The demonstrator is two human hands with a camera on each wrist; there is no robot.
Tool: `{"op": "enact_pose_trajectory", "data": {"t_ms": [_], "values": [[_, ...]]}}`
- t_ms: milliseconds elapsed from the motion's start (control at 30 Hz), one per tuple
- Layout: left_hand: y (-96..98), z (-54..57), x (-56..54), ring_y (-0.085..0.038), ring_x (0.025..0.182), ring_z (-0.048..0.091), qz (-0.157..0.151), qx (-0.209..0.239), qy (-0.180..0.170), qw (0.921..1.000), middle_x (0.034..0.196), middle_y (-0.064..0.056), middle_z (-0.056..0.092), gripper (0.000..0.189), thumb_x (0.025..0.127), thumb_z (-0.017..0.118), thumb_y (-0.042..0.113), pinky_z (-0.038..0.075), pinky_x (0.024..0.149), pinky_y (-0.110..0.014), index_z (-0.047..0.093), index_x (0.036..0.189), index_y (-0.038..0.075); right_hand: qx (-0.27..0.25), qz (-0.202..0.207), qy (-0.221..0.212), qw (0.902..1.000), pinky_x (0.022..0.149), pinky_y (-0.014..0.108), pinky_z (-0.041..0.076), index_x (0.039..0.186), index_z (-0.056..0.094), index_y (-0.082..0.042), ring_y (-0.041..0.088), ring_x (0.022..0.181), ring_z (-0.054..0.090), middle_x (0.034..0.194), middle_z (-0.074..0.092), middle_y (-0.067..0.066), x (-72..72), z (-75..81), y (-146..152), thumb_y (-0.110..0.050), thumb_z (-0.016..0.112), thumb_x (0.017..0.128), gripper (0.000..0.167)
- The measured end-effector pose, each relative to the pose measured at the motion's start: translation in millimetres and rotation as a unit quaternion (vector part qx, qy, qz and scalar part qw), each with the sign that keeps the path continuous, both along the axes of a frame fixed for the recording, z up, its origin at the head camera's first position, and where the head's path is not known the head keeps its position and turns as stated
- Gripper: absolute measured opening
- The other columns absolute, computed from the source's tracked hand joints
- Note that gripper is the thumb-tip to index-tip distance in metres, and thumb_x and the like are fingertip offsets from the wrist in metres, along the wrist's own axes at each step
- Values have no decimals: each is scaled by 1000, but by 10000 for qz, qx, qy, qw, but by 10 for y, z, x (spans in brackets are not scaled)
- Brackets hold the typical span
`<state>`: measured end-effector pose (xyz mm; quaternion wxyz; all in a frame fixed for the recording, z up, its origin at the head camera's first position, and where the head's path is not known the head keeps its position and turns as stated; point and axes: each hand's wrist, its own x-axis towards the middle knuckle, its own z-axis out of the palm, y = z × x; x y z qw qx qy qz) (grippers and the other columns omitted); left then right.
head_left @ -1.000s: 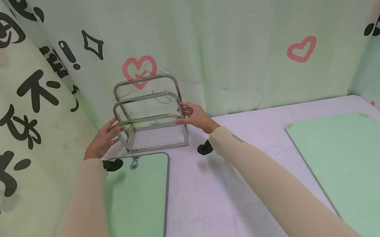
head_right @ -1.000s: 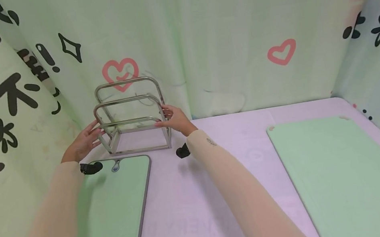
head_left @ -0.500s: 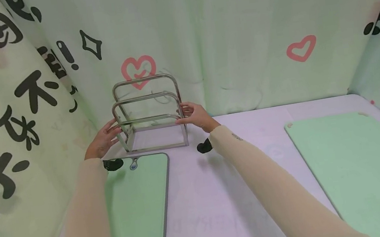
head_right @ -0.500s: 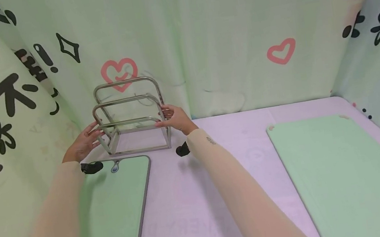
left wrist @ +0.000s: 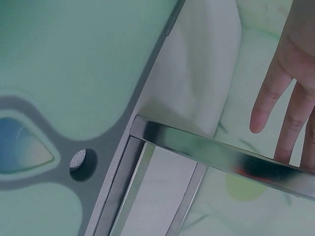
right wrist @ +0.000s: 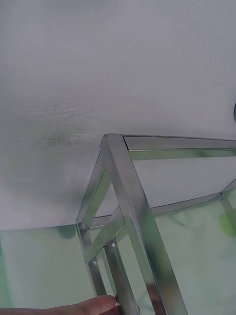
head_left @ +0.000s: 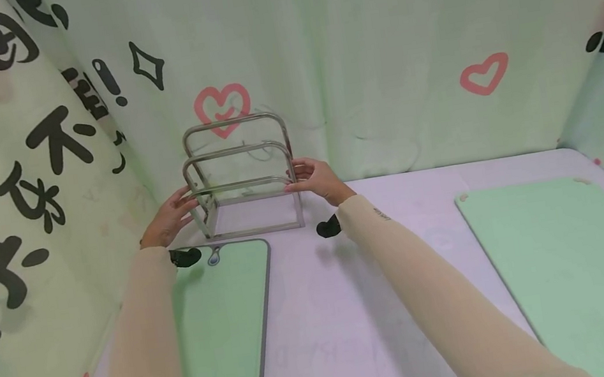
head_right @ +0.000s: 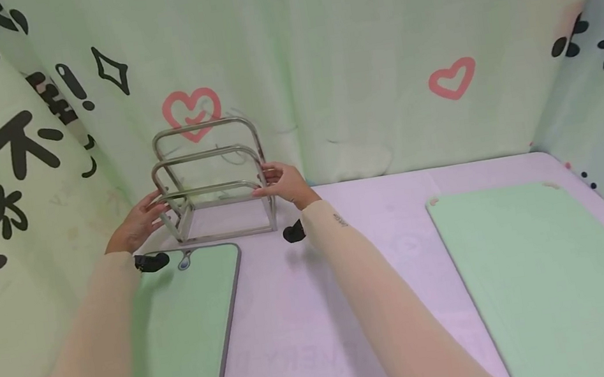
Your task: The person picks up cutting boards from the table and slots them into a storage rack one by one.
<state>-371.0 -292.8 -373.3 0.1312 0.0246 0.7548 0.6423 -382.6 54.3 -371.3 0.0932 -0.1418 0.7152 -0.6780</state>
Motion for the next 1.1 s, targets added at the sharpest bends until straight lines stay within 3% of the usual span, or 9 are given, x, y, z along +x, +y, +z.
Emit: {"op": "enact_pose_trajectory", "data": {"t_ms": [267,633,867,1100], "values": [[39,-30,-13,-31,145,14,86,72,25,9999,157,-18,14,62,100,43,12,10,119,-47,10,152,11,110,-51,-97,9999,108,40,39,139,41,-3,29,124,50,136,50,23,-22,-6,43,0,72,79,68],[156,87,108,-33,144,16,54,51,45,10000,156,-22,14,64,98,45,6,12,119,-47,9,151,6,199,-51,-1,9998,104,39,42,137,43,-1,28,119,53,133,51,25,-29,-16,140,2,72,78,66],[184,-19,18,-32,143,21,117,-62,187,9997,155,-19,19,64,97,49,9,16,118,-45,14,151,9,279,-39,2,9996,105,37,41,137,43,0,26,117,54,131,53,24,-57,-8,212,2,72,78,66],[185,-56,-7,-33,141,25,117,-66,239,9996,154,-21,22,66,96,52,9,20,118,-44,16,150,7,356,22,22,9994,104,36,42,137,42,0,24,116,54,132,52,24,-46,11,259,2,72,78,66]]}}
